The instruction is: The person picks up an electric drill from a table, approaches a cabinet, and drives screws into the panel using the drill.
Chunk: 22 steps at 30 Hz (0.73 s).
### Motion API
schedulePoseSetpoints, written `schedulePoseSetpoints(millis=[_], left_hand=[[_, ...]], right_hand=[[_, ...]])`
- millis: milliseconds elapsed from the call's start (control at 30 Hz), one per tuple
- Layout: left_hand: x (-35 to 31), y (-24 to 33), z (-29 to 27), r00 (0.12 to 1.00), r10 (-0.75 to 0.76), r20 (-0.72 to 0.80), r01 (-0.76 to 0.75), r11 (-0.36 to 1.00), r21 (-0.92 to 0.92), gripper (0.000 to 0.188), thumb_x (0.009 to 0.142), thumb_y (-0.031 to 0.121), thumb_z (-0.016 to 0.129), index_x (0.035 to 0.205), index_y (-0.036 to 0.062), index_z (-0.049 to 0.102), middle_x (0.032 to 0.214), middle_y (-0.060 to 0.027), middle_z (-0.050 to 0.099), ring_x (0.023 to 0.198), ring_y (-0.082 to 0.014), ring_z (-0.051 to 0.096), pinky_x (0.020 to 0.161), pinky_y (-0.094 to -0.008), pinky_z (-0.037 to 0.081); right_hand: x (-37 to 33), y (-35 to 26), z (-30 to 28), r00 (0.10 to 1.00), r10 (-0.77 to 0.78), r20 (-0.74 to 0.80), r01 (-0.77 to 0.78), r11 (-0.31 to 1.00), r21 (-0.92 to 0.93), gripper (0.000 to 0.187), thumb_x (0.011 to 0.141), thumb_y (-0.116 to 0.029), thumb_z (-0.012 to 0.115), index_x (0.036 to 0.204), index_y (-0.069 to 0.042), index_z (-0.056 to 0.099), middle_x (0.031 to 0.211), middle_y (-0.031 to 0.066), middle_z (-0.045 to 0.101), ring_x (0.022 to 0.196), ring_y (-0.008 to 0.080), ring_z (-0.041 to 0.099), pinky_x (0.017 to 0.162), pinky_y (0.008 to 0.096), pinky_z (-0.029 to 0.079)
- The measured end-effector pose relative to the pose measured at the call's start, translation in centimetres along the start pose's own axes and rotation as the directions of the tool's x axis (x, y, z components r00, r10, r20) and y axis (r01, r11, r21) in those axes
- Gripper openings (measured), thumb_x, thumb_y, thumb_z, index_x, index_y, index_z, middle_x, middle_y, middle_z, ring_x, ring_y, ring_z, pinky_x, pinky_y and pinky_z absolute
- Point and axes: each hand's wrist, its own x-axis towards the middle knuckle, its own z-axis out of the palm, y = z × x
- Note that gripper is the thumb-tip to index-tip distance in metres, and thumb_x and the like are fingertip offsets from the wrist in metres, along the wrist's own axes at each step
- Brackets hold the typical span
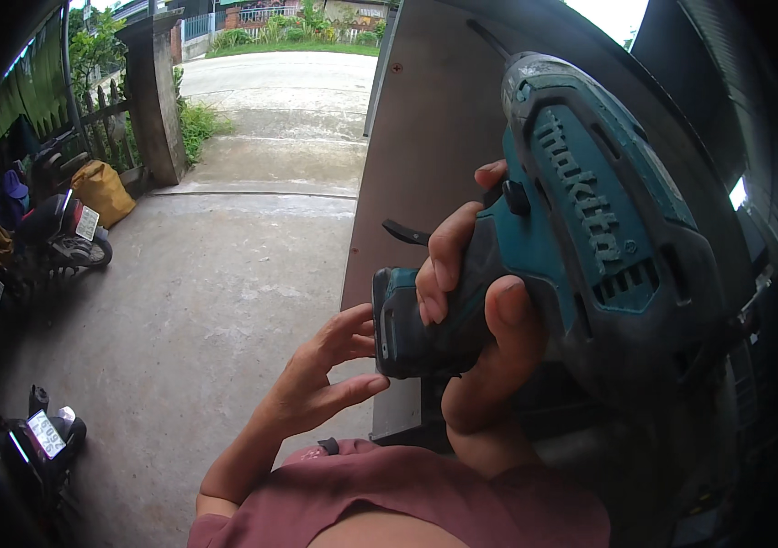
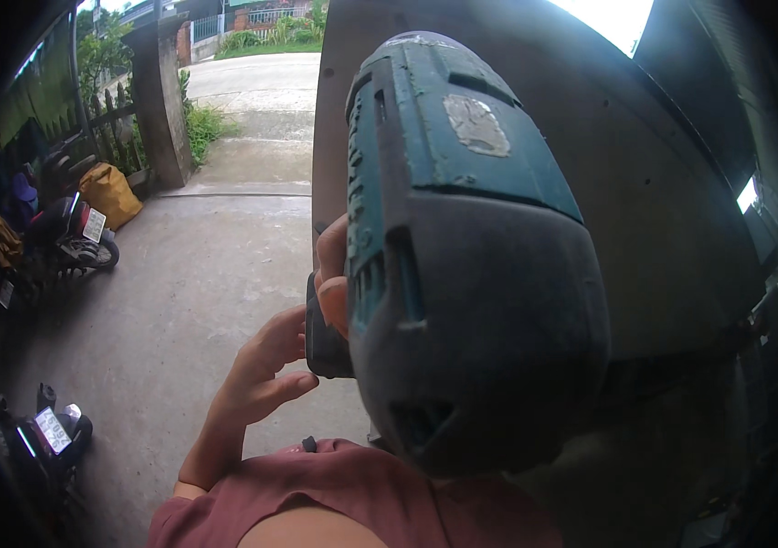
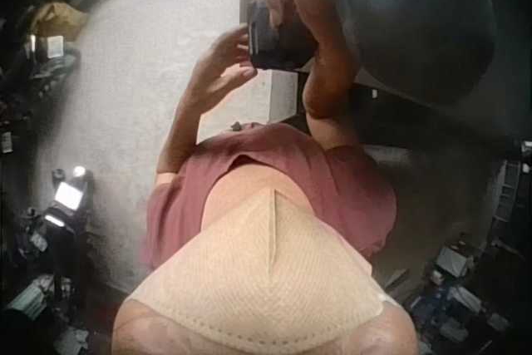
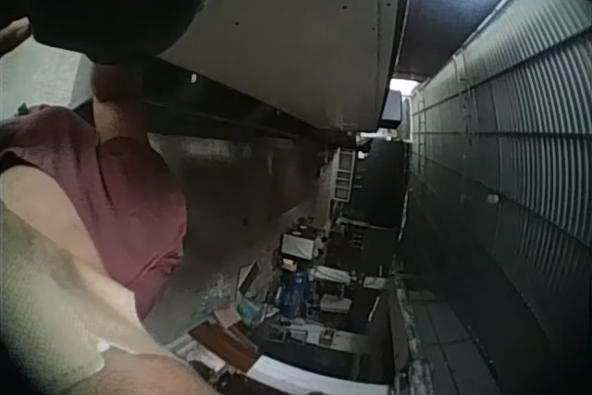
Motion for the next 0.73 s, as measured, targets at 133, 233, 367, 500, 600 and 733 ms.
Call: schedulePoseSetpoints(millis=[133,233,367,500,600,733], left_hand=[[0.0,-0.4,0.7,1.0,0.005,-0.008,-0.005,1.0,0.012,0.071,0.077,0.017,0.07,0.133,0.0016,0.03,0.113,-0.0156,0.053,0.103,-0.0234,0.056,0.091,-0.0372,0.043],[-0.3,-0.4,0.5,1.0,-0.013,-0.002,0.013,0.998,0.069,0.07,0.077,0.016,0.07,0.134,0.002,0.03,0.113,-0.0157,0.053,0.103,-0.0236,0.056,0.091,-0.0372,0.043],[-0.7,-0.3,-0.6,1.0,0.009,0.009,-0.01,0.998,0.066,0.067,0.078,0.015,0.068,0.133,0.0034,0.032,0.112,-0.0155,0.053,0.101,-0.0228,0.057,0.09,-0.0366,0.044],[-1.9,-0.8,-4.3,1.0,-0.004,0.004,0.004,0.999,0.048,0.062,0.079,0.012,0.067,0.132,0.0054,0.035,0.112,-0.0148,0.054,0.099,-0.0207,0.058,0.088,-0.0346,0.046],[-3.7,-2.4,-9.4,0.994,-0.085,-0.072,0.083,0.996,-0.02,0.06,0.079,0.01,0.066,0.131,0.0061,0.036,0.111,-0.0141,0.054,0.098,-0.0206,0.058,0.086,-0.0337,0.047],[-6.7,-4.9,-18.0,0.925,-0.241,-0.294,0.239,0.97,-0.043,0.064,0.077,0.03,0.069,0.13,0.0063,0.04,0.108,-0.0138,0.057,0.097,-0.0274,0.06,0.088,-0.0378,0.045]], right_hand=[[-0.1,-0.3,-0.7,1.0,0.023,0.002,-0.023,0.998,-0.053,0.072,0.078,-0.039,0.067,0.122,0.0,0.026,0.072,0.0108,0.047,0.052,0.0133,0.049,0.05,0.0241,0.043],[0.2,-0.2,-1.2,0.998,0.051,0.047,-0.047,0.995,-0.084,0.072,0.078,-0.038,0.066,0.123,-0.001,0.025,0.073,0.0115,0.047,0.053,0.0143,0.05,0.05,0.0247,0.044],[0.7,-0.3,-1.7,0.991,0.088,0.105,-0.073,0.988,-0.134,0.071,0.079,-0.037,0.065,0.125,-0.002,0.023,0.074,0.0124,0.047,0.053,0.0156,0.051,0.051,0.0256,0.045],[0.7,0.5,-1.4,0.98,0.123,0.154,-0.094,0.979,-0.182,0.071,0.08,-0.036,0.065,0.126,-0.003,0.022,0.075,0.0131,0.047,0.053,0.0166,0.052,0.051,0.0263,0.046],[0.3,2.0,-0.9,0.995,0.047,0.09,-0.031,0.985,-0.17,0.071,0.081,-0.037,0.063,0.126,-0.003,0.02,0.073,0.0123,0.045,0.053,0.0172,0.053,0.05,0.027,0.048],[0.4,6.0,1.1,0.989,-0.126,-0.082,0.143,0.961,0.238,0.077,0.073,-0.042,0.071,0.124,-0.004,0.027,0.07,0.0144,0.051,0.054,0.0247,0.059,0.05,0.0319,0.053]])
